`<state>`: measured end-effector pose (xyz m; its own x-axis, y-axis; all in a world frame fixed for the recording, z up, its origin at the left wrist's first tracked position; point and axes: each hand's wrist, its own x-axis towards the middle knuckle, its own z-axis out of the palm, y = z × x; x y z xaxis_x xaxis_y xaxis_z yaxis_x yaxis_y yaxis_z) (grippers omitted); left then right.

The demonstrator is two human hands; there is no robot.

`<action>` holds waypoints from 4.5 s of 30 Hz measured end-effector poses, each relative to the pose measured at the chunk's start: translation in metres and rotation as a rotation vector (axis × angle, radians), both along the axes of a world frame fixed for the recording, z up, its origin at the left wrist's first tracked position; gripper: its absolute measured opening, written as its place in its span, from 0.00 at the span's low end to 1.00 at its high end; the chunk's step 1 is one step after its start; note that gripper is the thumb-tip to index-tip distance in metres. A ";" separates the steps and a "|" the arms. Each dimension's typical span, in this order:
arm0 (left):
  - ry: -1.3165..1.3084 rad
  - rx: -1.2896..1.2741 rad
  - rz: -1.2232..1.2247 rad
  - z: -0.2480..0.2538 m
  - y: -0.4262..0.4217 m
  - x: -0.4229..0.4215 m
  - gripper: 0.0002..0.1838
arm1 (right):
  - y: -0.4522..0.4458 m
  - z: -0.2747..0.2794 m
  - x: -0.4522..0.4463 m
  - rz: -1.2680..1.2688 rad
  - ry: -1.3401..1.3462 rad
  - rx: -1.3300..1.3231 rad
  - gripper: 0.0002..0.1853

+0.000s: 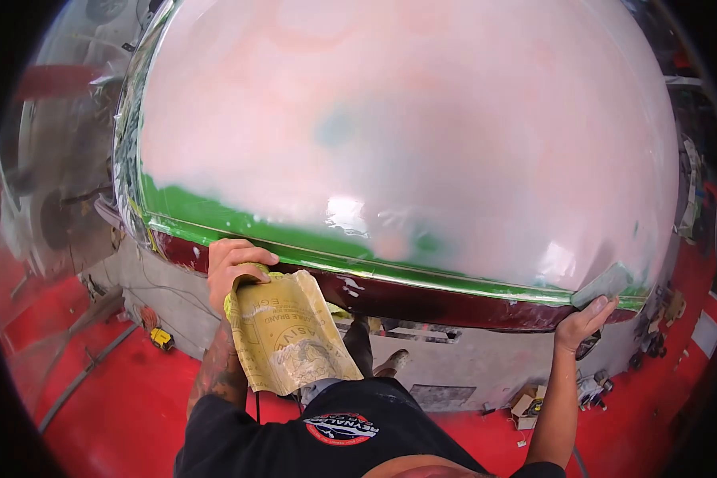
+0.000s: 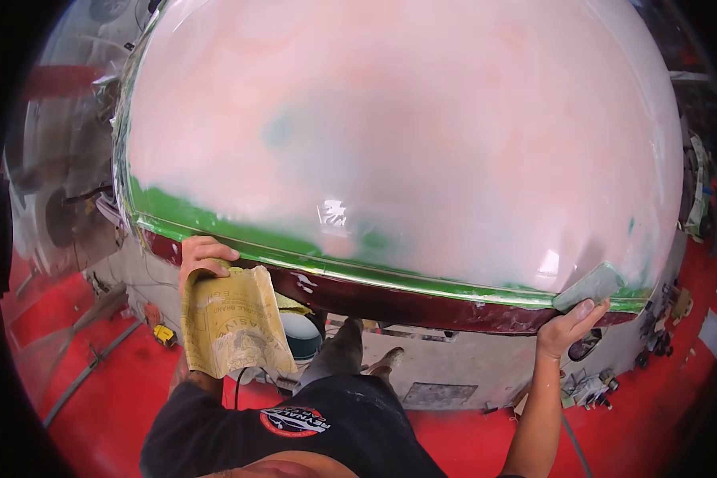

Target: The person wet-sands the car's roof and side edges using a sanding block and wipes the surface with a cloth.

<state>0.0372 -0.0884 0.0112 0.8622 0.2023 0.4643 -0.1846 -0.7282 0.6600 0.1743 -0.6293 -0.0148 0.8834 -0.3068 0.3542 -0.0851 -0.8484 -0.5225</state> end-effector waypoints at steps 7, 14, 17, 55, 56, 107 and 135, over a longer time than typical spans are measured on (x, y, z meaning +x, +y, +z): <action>0.001 0.008 -0.029 -0.002 0.003 0.000 0.09 | -0.007 -0.001 -0.004 0.033 0.010 -0.086 0.35; 0.004 0.009 -0.051 -0.007 0.008 -0.003 0.09 | -0.003 0.000 -0.007 -0.005 0.024 -0.035 0.35; -0.010 0.002 -0.067 -0.010 0.010 -0.004 0.09 | -0.005 -0.001 -0.010 0.003 0.032 -0.066 0.36; 0.259 0.004 0.135 0.018 -0.006 0.007 0.08 | 0.014 0.020 -0.003 0.149 0.100 -0.073 0.31; 0.263 0.000 0.146 0.017 -0.005 0.006 0.08 | 0.014 0.020 -0.003 0.142 0.099 -0.060 0.30; 0.261 0.005 0.043 0.015 0.003 0.006 0.08 | 0.025 0.031 0.006 0.192 0.110 -0.130 0.32; 0.136 -0.005 0.101 0.015 0.000 0.007 0.11 | 0.006 0.018 0.003 0.128 0.061 -0.127 0.32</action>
